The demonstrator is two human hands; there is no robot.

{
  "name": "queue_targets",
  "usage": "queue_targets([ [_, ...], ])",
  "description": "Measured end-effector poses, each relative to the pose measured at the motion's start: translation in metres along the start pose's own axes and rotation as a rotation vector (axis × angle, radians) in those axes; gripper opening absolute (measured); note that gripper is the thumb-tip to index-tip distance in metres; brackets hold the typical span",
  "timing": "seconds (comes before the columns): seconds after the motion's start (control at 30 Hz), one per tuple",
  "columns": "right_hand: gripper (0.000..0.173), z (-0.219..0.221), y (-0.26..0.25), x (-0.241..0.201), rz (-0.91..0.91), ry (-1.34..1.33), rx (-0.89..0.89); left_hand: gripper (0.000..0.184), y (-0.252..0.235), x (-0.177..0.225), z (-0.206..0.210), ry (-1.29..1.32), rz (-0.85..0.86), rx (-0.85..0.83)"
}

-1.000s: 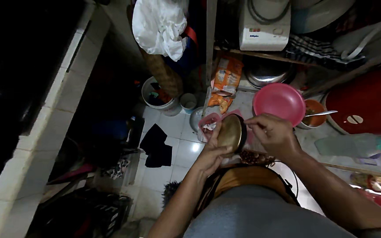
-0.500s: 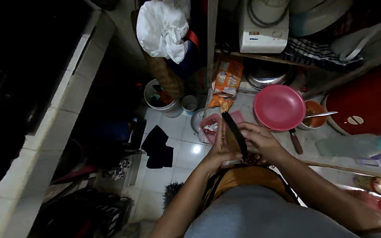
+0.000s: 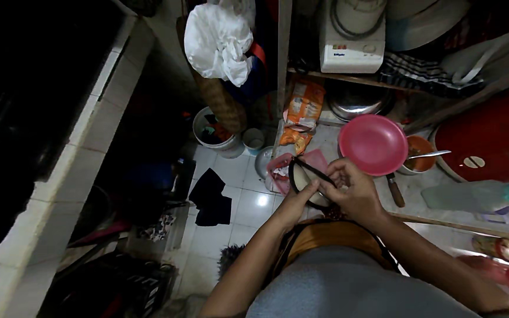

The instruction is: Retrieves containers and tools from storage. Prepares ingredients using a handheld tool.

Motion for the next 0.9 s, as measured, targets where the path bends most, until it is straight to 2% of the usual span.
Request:
queue_targets([
  [0.07, 0.005, -0.004, -0.001, 0.005, -0.115, 0.229, 0.086, 0.046, 0.001, 0.002, 0.0, 0.003, -0.065, 0.067],
  [0.17, 0.018, -0.01, -0.003, 0.005, -0.093, 0.52, 0.032, 0.045, 0.002, 0.003, 0.001, 0.005, -0.095, 0.139],
  [0.3, 0.031, -0.017, -0.01, -0.001, 0.047, 0.659, -0.039, 0.075, 0.005, 0.005, -0.002, -0.006, -0.037, 0.112],
  [0.4, 0.03, -0.016, -0.008, -0.003, -0.009, 0.687, -0.011, 0.085, 0.01, 0.004, -0.004, -0.034, 0.047, 0.1],
  [0.57, 0.029, -0.009, -0.008, 0.004, -0.156, 0.599, 0.089, 0.106, 0.01, -0.011, -0.009, -0.014, 0.239, 0.052],
  [0.67, 0.034, -0.002, -0.016, 0.01, -0.088, 0.496, 0.008, 0.116, 0.009, -0.016, -0.018, 0.026, 0.292, 0.06],
  [0.73, 0.032, 0.003, -0.026, 0.015, -0.034, 0.335, -0.105, 0.114, 0.011, -0.017, -0.025, 0.045, 0.265, 0.152],
  [0.8, 0.025, 0.005, -0.036, 0.024, 0.016, 0.065, -0.22, 0.107, 0.018, -0.016, -0.037, 0.084, 0.215, 0.269],
  [0.9, 0.023, 0.001, -0.046, 0.045, 0.104, -0.123, -0.165, 0.089, 0.033, -0.025, -0.066, 0.168, 0.13, 0.523],
])
Point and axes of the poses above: each hand's wrist, its own y-axis away from the middle knuckle, its own z-axis out of the palm, x = y × z, the point moved 1 cm from there along -y, towards the middle knuckle, and after that the axes turned 11 degrees about -x, right-handed, at the moved point
